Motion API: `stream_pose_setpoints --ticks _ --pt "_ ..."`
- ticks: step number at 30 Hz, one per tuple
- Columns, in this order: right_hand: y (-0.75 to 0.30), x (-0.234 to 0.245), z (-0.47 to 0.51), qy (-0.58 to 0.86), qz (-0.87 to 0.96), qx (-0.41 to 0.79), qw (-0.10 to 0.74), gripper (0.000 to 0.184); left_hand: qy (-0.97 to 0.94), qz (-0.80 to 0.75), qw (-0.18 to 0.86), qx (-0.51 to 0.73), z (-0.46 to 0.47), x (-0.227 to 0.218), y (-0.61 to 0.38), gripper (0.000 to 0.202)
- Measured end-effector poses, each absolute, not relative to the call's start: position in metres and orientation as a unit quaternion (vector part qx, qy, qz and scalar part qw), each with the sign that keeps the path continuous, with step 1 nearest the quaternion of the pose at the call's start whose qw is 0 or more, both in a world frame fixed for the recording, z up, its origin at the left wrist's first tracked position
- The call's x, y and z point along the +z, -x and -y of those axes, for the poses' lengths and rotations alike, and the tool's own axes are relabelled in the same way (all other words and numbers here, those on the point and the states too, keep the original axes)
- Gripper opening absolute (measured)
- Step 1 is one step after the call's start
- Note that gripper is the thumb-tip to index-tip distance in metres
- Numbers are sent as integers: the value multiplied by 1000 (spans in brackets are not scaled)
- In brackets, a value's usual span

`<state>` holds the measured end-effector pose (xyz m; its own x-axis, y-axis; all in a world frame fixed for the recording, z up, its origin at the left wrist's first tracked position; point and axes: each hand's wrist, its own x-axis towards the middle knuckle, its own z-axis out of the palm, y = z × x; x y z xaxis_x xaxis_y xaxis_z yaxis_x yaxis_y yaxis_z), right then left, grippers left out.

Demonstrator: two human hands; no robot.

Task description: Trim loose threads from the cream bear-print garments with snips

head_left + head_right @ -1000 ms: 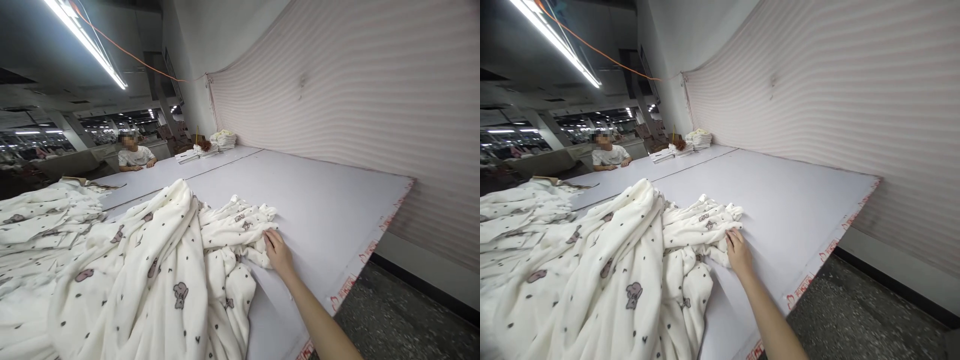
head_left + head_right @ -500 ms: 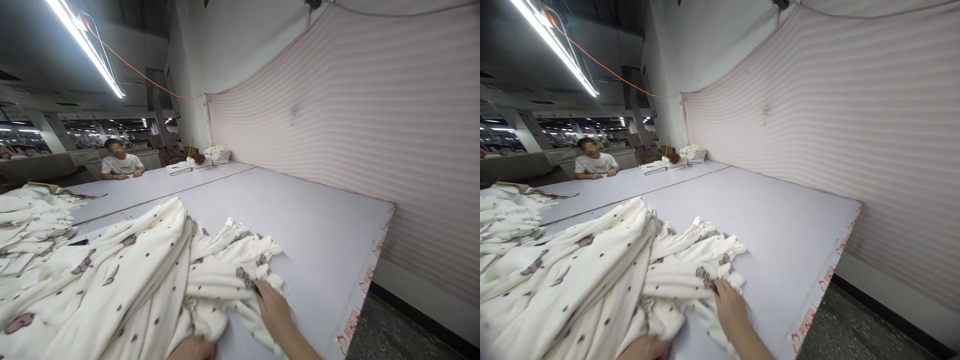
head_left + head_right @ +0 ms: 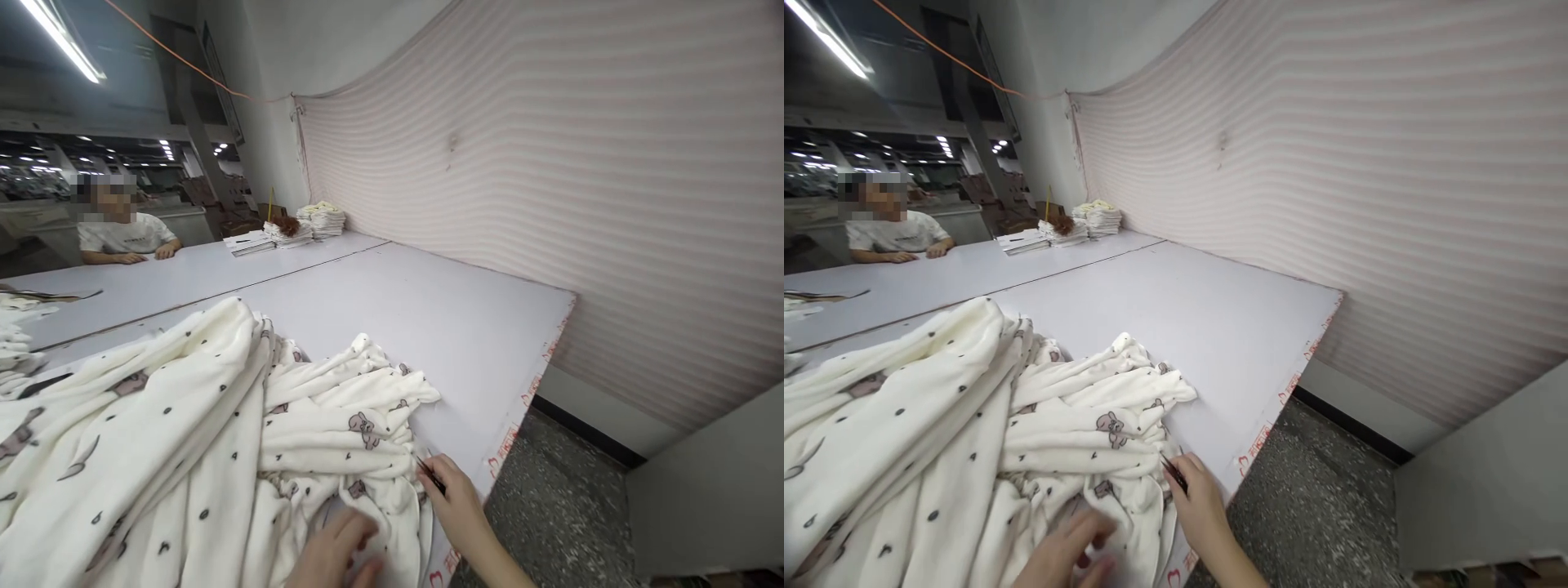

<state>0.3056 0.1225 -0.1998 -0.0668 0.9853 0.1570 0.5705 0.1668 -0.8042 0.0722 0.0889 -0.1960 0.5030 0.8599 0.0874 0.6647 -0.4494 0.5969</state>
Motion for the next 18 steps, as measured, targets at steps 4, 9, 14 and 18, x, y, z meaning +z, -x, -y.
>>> stream_pose_setpoints --ticks 4,9,14,18 --pt "-300 -200 -131 563 668 296 386 17 -765 -572 230 187 -108 -178 -120 27" --pt "-310 -188 -116 566 655 301 401 19 -777 -556 222 195 -110 -181 -120 24" --pt "-300 -167 -99 477 666 388 423 32 -774 -535 221 256 -85 -170 -93 18" --pt "-282 -160 -97 466 642 398 461 13 -778 -503 185 326 -75 -156 -96 21"
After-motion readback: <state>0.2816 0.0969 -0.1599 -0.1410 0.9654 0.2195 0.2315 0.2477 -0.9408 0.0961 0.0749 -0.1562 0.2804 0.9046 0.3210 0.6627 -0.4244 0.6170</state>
